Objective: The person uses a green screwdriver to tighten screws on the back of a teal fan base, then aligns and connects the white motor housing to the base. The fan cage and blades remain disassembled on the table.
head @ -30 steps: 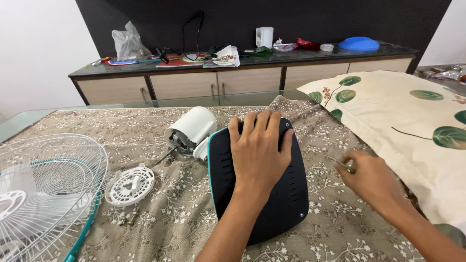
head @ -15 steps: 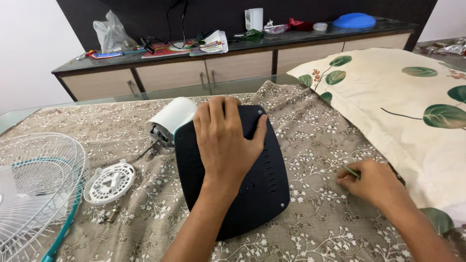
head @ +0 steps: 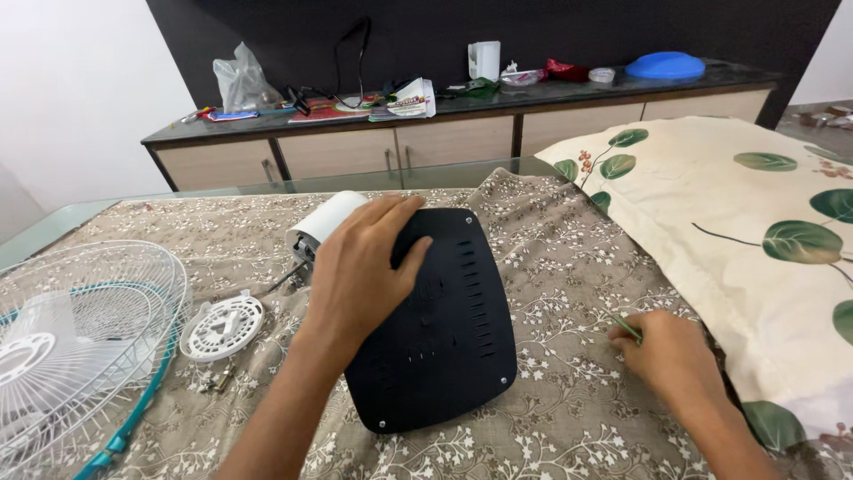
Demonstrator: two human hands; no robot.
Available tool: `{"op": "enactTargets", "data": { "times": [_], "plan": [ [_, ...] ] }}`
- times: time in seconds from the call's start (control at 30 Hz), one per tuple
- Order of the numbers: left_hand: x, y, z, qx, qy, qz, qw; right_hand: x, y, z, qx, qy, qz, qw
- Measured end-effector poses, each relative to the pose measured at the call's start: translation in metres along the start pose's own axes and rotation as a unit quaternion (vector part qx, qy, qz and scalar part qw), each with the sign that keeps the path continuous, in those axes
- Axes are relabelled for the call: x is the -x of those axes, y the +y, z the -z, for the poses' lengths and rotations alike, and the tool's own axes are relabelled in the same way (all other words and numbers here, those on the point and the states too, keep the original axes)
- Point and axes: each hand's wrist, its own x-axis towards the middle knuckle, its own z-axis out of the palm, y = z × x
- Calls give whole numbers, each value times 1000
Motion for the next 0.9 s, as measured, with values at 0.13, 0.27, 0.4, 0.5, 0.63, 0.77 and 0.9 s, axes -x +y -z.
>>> {"op": "enactTargets", "data": {
  "times": [0.13, 0.27, 0.4, 0.5, 0.63, 0.77, 0.9],
  "plan": [
    [0, -19, 22, 15, -43, 79, 996, 0, -4, -2, -54, 7, -13, 998],
    [6, -24, 21, 70, -15, 105, 992, 2, -9, -6, -57, 31, 27, 997],
    [6, -28, 13, 69, -7, 89, 994, 3, -11, -12, -47, 3, 23, 999],
    [1, -34, 12, 80, -42, 79, 993, 2, -10, -16, -55, -3, 13, 998],
    [-5, -38, 9, 126, -75, 99, 984, -1, -8, -19, -68, 4, 24, 997],
    [-8, -39, 10, 124, -95, 101, 983, -1, -9, -21, -73, 9, 30, 997],
    [-12, -41, 14, 109, -155, 145, 971, 0, -11, -19, -75, -15, 9, 997]
  ]
}}
